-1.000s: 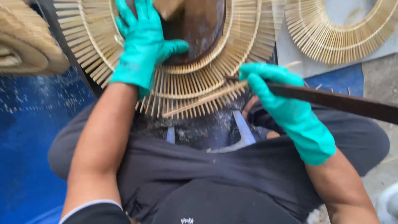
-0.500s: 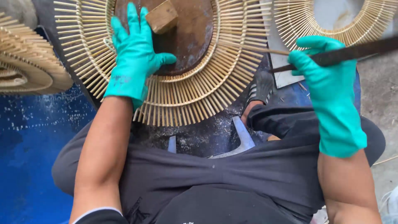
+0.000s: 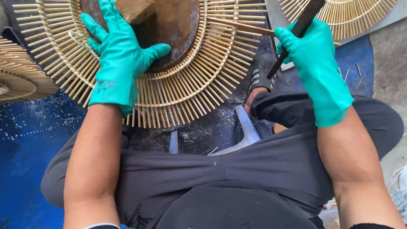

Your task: The recorder is shown using a file or sanding tool to smooth the edges of a circular wooden/bamboo craft item consisting of many small radial spokes.

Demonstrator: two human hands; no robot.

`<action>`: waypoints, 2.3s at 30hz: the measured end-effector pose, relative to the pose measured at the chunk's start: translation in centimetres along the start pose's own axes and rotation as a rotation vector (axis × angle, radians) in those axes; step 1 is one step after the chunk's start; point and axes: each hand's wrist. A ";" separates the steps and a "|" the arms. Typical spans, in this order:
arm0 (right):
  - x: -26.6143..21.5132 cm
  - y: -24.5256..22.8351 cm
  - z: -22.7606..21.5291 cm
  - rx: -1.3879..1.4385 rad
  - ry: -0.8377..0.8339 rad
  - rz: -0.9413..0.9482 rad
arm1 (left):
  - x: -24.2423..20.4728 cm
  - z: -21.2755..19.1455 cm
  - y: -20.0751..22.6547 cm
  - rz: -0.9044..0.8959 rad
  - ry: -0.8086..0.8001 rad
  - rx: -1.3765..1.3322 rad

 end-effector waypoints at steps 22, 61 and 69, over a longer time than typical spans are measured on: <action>-9.3 -9.2 1.5 0.402 -0.170 -0.589 | -0.9 -1.3 1.6 -0.124 -0.145 0.054; 0.4 0.5 0.2 0.092 0.022 0.021 | 1.0 1.3 -1.2 0.021 0.051 0.073; -1.0 -0.8 -0.9 0.025 -0.045 0.012 | 1.0 1.1 -1.4 -0.004 0.030 0.033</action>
Point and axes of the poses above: each hand's wrist, its own x-axis towards the middle knuckle, its own z-axis out of the palm, y = z × x, and after that the axes turned 2 degrees about y, right-handed
